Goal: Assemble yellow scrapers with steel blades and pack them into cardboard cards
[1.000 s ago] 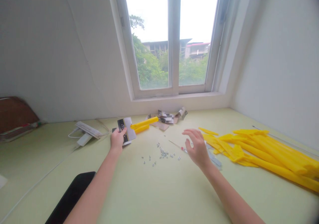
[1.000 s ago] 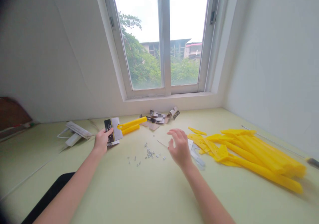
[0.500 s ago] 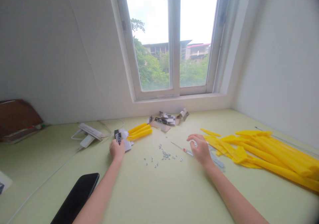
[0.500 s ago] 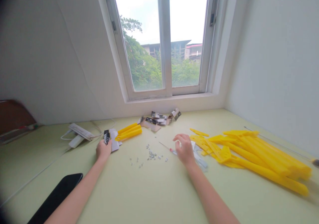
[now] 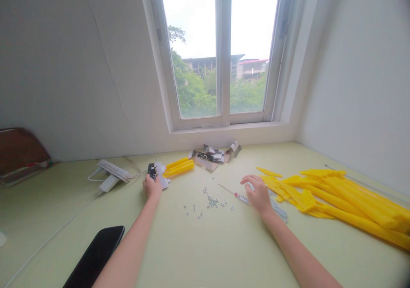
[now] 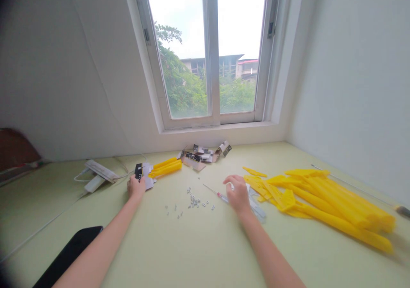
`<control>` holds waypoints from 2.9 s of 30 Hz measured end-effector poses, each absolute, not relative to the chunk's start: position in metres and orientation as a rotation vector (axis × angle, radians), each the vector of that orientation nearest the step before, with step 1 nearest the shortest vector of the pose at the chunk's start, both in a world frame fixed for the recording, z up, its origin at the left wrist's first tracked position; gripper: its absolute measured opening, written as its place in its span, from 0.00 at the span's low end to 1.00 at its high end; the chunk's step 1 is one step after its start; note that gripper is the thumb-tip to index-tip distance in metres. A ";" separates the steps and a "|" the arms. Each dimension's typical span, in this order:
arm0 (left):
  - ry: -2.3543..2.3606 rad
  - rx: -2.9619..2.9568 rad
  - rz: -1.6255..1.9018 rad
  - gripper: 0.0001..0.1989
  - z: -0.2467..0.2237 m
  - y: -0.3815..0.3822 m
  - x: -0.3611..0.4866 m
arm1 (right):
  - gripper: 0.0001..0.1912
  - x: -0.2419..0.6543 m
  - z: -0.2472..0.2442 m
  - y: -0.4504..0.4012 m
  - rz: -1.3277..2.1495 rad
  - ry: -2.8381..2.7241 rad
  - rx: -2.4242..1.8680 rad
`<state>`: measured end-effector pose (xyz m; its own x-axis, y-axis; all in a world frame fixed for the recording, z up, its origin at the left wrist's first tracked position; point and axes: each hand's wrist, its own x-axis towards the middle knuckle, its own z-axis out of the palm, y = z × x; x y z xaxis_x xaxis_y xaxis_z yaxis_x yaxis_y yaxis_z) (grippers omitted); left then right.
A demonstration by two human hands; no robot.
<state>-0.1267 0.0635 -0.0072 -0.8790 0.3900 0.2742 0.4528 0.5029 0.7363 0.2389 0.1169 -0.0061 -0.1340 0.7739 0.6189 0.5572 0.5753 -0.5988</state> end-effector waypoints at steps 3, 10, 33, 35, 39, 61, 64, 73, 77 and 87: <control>-2.651 -0.806 -1.313 0.16 -0.009 0.059 -0.125 | 0.12 0.239 -0.007 0.119 0.277 -1.822 -1.109; -2.638 -0.742 -1.216 0.17 -0.012 0.057 -0.114 | 0.12 0.239 -0.009 0.120 0.264 -1.853 -1.141; -1.598 -1.983 -1.137 0.24 0.010 -0.011 0.041 | 0.20 0.347 0.032 0.130 0.015 -1.941 -2.146; -1.444 -2.132 -1.049 0.26 0.012 -0.017 0.043 | 0.19 0.359 0.034 0.127 -0.024 -1.903 -2.213; -1.329 -2.294 -0.946 0.27 0.009 -0.018 0.044 | 0.17 0.376 0.032 0.122 -0.052 -1.939 -2.249; -1.409 -2.497 -1.092 0.19 -0.003 -0.012 0.042 | 0.21 0.397 0.023 0.117 -0.335 -1.699 -2.197; -1.421 -2.492 -1.118 0.19 -0.003 -0.010 0.041 | 0.22 0.419 0.029 0.122 -0.329 -1.504 -2.358; -1.443 -2.514 -1.252 0.18 -0.001 -0.012 0.043 | 0.16 0.426 0.039 0.118 -0.172 -1.635 -2.253; -1.577 -2.539 -1.521 0.17 0.005 -0.016 0.048 | 0.19 0.361 0.058 0.086 0.141 -1.932 -1.890; -1.814 -1.994 -3.442 0.18 0.012 -0.023 0.068 | 0.16 0.211 0.048 -0.012 0.745 -2.365 -1.026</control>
